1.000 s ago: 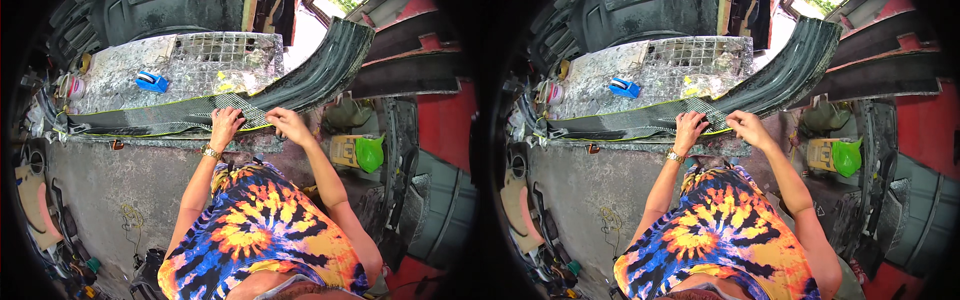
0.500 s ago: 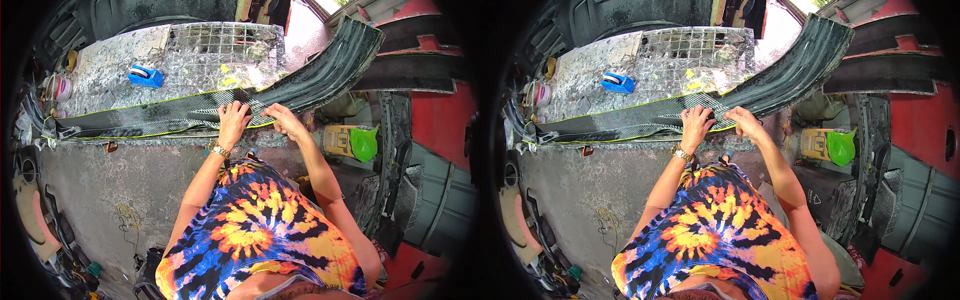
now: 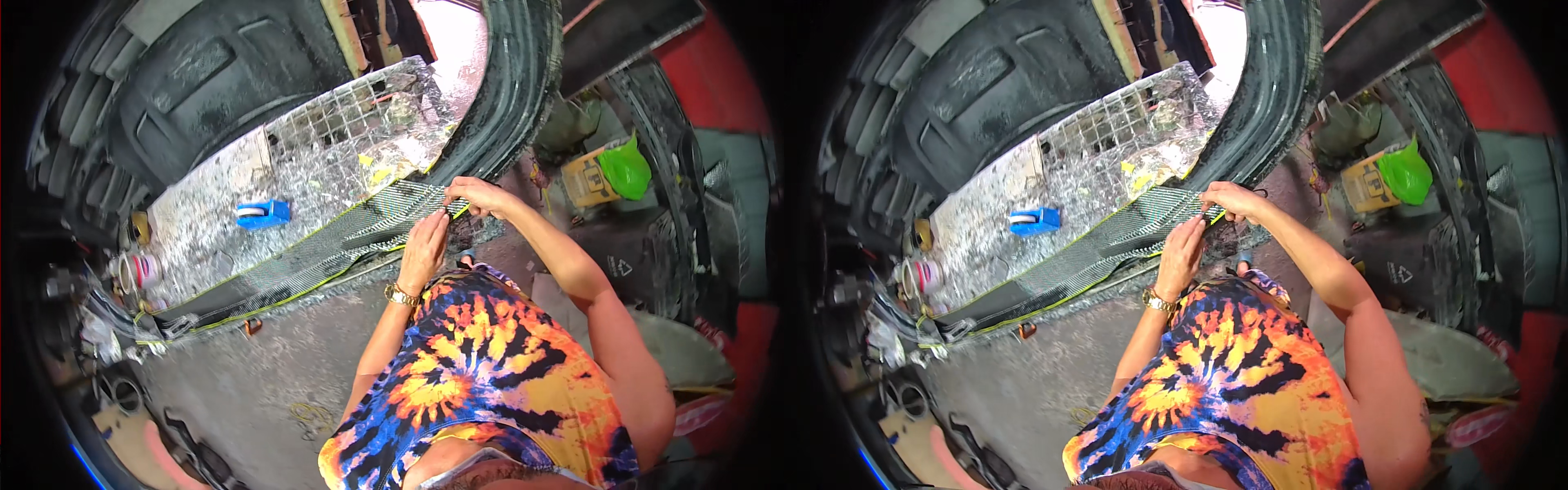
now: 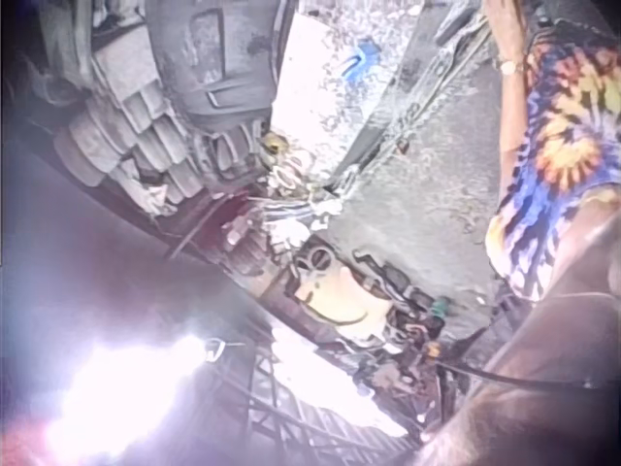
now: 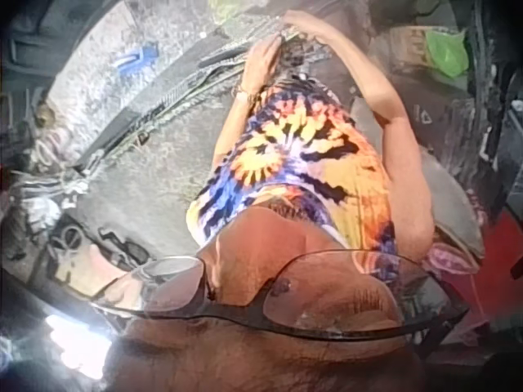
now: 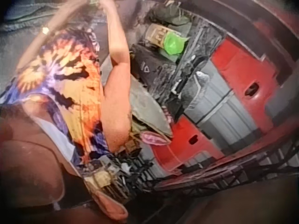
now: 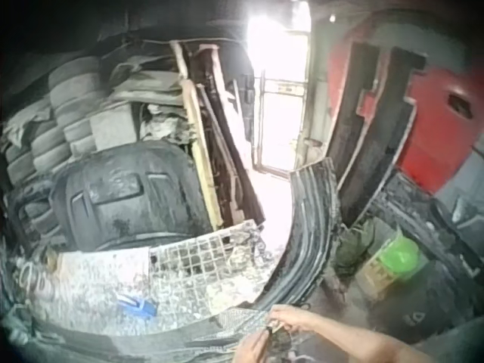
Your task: The person trims a piece of carbon fiber material using shears and applies it along the edge of an automotive body component.
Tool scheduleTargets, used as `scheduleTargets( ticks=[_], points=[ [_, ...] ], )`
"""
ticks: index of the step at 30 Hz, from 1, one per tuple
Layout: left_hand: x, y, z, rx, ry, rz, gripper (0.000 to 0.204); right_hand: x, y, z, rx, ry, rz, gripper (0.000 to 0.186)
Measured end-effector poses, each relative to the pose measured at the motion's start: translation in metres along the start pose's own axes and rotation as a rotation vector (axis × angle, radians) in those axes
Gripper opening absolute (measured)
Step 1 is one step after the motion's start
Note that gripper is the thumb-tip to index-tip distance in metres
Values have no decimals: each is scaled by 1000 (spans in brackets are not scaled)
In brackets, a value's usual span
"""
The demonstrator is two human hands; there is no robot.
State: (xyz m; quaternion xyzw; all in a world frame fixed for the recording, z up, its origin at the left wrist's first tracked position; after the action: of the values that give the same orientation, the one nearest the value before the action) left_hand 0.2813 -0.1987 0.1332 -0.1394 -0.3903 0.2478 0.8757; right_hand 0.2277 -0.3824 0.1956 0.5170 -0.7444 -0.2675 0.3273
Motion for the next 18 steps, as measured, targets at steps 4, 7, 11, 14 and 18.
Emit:
scheduleTargets(
  ticks=[4,7,11,14,18],
  points=[
    [-7,-2,-2,-1,3,-103,52,1,-7,9,72,-14,21,29],
    [-8,-5,1,-3,12,-101,53,3,-16,18,62,73,14,35],
    [-7,-5,7,66,10,-97,52,-2,-10,11,107,40,11,33],
    [-10,-8,14,105,11,-92,49,0,-16,19,127,26,6,33],
    [-19,-9,18,167,-16,-37,45,1,-14,14,203,40,-12,36]
  ],
)
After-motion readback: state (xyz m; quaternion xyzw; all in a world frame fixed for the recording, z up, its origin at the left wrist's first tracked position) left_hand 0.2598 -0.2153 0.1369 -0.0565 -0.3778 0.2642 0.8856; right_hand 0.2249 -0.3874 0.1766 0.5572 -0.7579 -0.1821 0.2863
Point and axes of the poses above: each hand's wrist, its own y-axis away from the middle knuckle, its own x-axis out of the back of the hand, z = x × y, the point moved 2 cm from there along -y, towards the middle knuckle
